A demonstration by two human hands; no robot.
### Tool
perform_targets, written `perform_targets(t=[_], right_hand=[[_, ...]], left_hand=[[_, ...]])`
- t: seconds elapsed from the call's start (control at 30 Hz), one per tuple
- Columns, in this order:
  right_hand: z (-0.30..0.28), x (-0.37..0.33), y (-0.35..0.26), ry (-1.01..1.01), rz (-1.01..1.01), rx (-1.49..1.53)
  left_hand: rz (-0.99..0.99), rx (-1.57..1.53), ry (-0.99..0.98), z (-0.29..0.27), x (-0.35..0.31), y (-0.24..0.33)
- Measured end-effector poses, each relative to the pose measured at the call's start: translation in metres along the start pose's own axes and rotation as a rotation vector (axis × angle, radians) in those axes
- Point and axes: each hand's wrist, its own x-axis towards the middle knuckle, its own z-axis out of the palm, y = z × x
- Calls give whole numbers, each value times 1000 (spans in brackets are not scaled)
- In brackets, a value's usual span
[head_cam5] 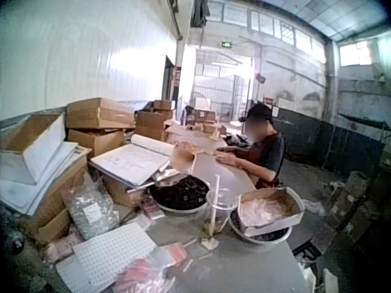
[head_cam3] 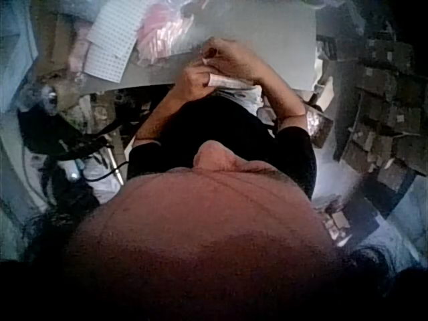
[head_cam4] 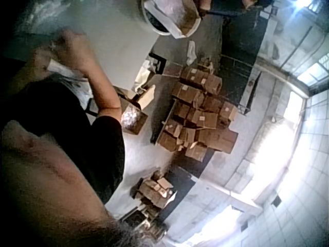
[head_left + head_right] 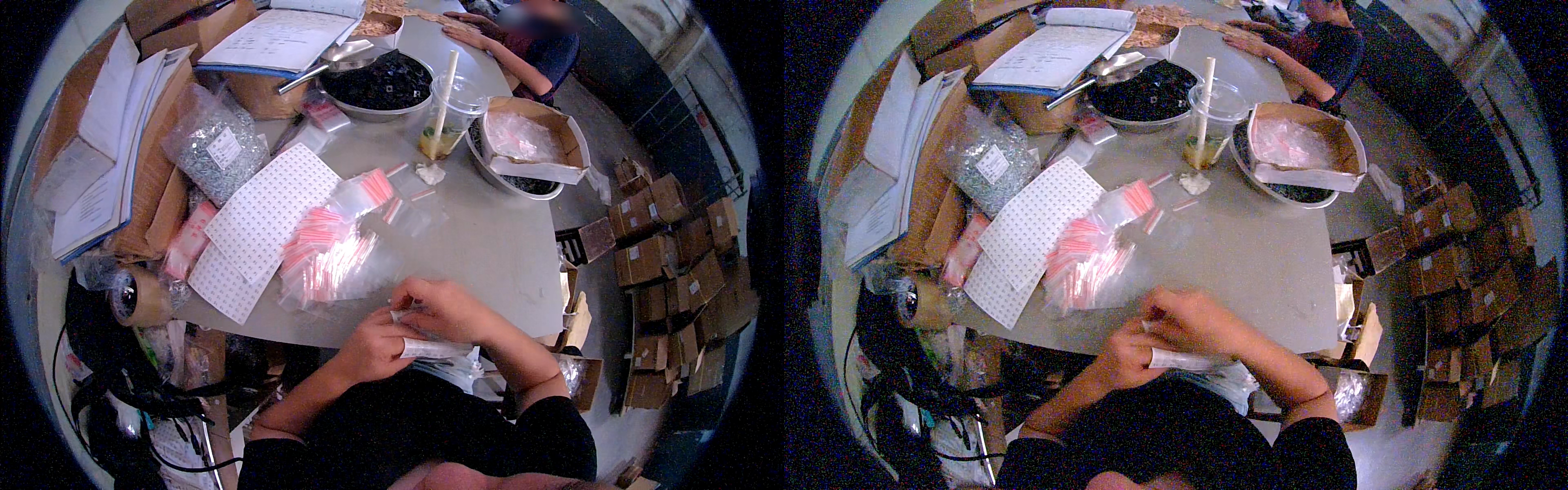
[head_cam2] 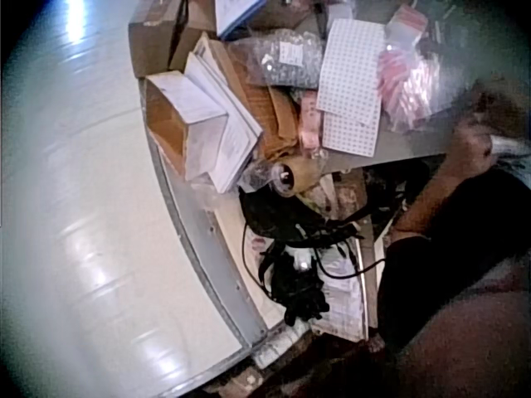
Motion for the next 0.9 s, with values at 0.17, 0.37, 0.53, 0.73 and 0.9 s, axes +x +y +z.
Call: perform_targets(t=[0.17, 0.37, 0.53, 0.73, 0.9], right_hand=[[8, 1, 4, 81, -238, -194], [9, -2, -4, 22, -387, -511], [16, 0, 11, 65, -400, -444], [-34, 22, 46, 84, 111, 175], [-80, 70, 111, 409, 123, -281]], left_hand=[[-3, -74, -36, -6, 3, 1], [-36, -66, -76, -8, 2, 3], [-19, -95, -35, -6, 2, 0], [-57, -100, -30, -4, -4, -6], [-69, -103, -12, -2, -1, -8]])
